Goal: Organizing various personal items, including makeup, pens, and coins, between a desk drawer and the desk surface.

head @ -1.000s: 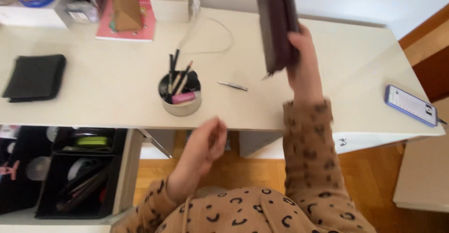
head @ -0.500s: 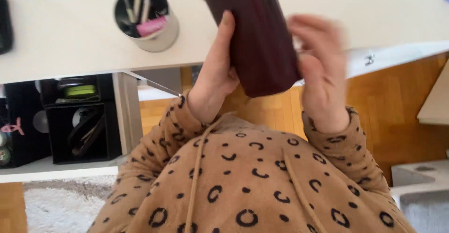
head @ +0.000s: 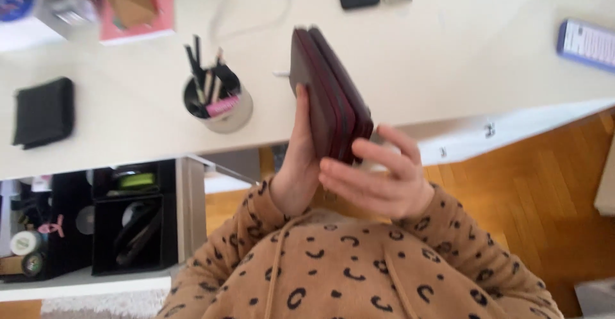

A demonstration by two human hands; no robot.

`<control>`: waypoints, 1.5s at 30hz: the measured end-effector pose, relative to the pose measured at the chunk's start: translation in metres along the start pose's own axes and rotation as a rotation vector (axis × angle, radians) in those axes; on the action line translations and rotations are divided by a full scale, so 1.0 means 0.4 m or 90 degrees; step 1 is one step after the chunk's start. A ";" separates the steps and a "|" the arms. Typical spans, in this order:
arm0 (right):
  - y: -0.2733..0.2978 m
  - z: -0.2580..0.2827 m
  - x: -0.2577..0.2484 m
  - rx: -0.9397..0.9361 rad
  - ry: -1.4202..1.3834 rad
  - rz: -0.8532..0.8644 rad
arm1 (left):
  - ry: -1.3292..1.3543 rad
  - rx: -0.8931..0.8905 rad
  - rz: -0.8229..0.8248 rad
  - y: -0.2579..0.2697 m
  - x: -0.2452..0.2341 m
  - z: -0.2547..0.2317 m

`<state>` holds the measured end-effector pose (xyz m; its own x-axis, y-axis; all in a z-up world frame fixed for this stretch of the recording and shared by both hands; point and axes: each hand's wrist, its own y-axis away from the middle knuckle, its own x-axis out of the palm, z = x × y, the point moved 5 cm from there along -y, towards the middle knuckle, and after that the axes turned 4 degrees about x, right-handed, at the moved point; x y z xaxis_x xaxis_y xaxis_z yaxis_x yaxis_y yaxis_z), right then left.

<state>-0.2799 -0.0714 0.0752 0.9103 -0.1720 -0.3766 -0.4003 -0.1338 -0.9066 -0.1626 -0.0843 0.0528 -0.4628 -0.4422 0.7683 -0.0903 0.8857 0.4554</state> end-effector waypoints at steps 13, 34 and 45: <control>-0.129 -0.118 0.002 0.478 -0.367 0.093 | -0.208 0.098 0.274 -0.068 -0.223 0.040; 0.184 -0.053 -0.025 0.912 -0.621 0.052 | -0.775 0.207 0.360 0.000 -0.061 0.030; 0.251 -0.038 -0.060 0.978 -0.597 -0.085 | -0.858 0.171 0.351 0.036 -0.091 0.012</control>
<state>-0.3434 -0.0955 -0.0038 0.8933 0.3868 0.2289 -0.3787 0.9220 -0.0801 -0.1512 -0.0549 0.0293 -0.9291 0.2791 -0.2427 0.2775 0.9598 0.0417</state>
